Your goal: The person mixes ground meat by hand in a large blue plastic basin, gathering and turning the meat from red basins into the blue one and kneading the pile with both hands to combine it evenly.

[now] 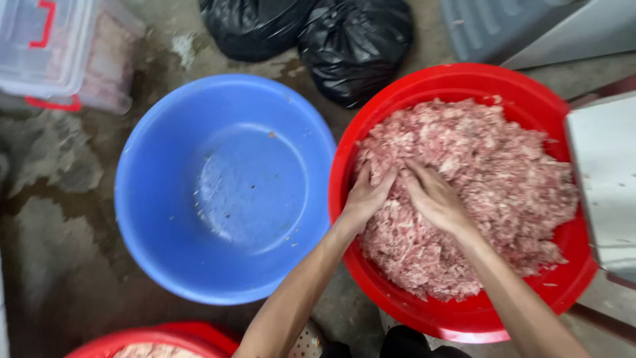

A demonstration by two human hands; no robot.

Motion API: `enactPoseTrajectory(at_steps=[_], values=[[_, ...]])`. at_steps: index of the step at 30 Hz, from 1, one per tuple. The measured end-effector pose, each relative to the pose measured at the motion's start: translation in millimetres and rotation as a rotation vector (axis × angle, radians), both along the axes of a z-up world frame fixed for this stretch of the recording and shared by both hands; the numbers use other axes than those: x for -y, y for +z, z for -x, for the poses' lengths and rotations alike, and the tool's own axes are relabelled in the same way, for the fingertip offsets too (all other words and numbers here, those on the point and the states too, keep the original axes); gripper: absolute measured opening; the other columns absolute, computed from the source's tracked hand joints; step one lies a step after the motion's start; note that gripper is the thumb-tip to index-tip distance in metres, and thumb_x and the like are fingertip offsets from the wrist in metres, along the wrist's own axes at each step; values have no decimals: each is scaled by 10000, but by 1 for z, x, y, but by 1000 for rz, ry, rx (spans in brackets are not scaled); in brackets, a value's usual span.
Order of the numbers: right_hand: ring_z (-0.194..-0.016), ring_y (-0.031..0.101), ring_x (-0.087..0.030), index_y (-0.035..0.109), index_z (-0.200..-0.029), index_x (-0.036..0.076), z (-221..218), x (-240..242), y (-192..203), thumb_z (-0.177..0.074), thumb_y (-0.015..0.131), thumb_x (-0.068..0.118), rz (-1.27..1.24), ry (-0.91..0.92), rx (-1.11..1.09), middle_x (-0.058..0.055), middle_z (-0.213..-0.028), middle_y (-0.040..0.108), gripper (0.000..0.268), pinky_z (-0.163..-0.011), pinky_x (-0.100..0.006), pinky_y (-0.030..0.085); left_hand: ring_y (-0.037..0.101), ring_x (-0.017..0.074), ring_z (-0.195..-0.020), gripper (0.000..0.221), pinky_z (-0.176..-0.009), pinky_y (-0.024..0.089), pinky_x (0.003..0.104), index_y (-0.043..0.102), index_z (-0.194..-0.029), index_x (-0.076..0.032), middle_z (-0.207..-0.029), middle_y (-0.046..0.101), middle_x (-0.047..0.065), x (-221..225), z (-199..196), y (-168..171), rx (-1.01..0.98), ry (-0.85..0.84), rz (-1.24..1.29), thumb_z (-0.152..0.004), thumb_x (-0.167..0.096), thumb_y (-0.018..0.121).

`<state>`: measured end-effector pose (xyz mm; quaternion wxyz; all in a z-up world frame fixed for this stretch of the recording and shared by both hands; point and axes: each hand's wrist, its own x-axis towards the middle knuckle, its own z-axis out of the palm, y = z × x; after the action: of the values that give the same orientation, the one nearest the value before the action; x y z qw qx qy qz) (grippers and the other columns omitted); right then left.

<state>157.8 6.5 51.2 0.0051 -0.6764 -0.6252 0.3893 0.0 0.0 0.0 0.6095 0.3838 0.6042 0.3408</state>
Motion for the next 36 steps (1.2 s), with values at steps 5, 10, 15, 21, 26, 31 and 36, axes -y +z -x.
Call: enactPoseTrajectory(at_steps=[5, 10, 15, 21, 26, 31, 36], values=[[-1491, 330, -331, 394, -1555, 267, 10, 14, 26, -978, 320, 589, -79, -232, -125, -81, -1663, 321, 665, -1175, -627, 292, 454, 302, -1458, 1154, -1165, 371, 375, 119, -1585, -8, -1542, 492, 231, 7, -26, -14, 362, 73, 50, -799, -632, 690], [-1357, 537, -327, 454, -1512, 181, -8, 7, 75, -1028, 350, 471, -230, -320, -235, -147, -1536, 506, 574, -1089, -561, 437, 354, 330, -1473, 986, -1161, 315, 490, 215, -1615, -67, -1591, 373, 197, -7, -44, 66, 377, -28, 17, -883, -612, 588], [-1170, 694, -280, 600, -1379, 109, -30, 5, 154, -1072, 420, 379, -640, -255, -208, -162, -1283, 708, 447, -1044, -503, 547, 411, 406, -1485, 891, -1206, 347, 548, 344, -1573, -32, -1571, 440, 298, -26, -71, 125, 550, -78, -298, -921, -569, 628], [-1183, 662, -290, 585, -1398, 155, -34, 13, 97, -1010, 422, 345, -377, -302, -235, -144, -1317, 678, 462, -1014, -540, 481, 431, 445, -1409, 752, -1108, 397, 589, 306, -1615, -125, -1526, 441, 250, -1, -64, 102, 624, -29, -24, -980, -400, 602], [-1313, 528, -377, 575, -1428, 106, 5, 20, 110, -1033, 499, 360, -496, -65, -197, -217, -1442, 554, 476, -1034, -570, 442, 399, 283, -1467, 666, -1188, 336, 428, 372, -1554, -48, -1557, 455, 174, 13, -27, 82, 487, 143, -173, -999, -368, 554], [-1334, 602, -311, 586, -1410, 124, 86, 15, 189, -1038, 512, 377, -597, 92, -326, -167, -1419, 615, 456, -1114, -502, 494, 505, 255, -1387, 607, -1151, 430, 401, 404, -1534, -20, -1507, 517, 180, 22, 58, 157, 663, 237, -374, -1029, -322, 552], [-1347, 513, -294, 463, -1494, 152, 184, -12, 153, -1056, 572, 427, -497, 408, -597, -171, -1484, 495, 529, -1027, -521, 488, 700, 207, -1124, 490, -922, 611, 337, 475, -1468, -24, -1314, 668, 146, 49, 178, 182, 314, 368, -511, -1056, -275, 562]])
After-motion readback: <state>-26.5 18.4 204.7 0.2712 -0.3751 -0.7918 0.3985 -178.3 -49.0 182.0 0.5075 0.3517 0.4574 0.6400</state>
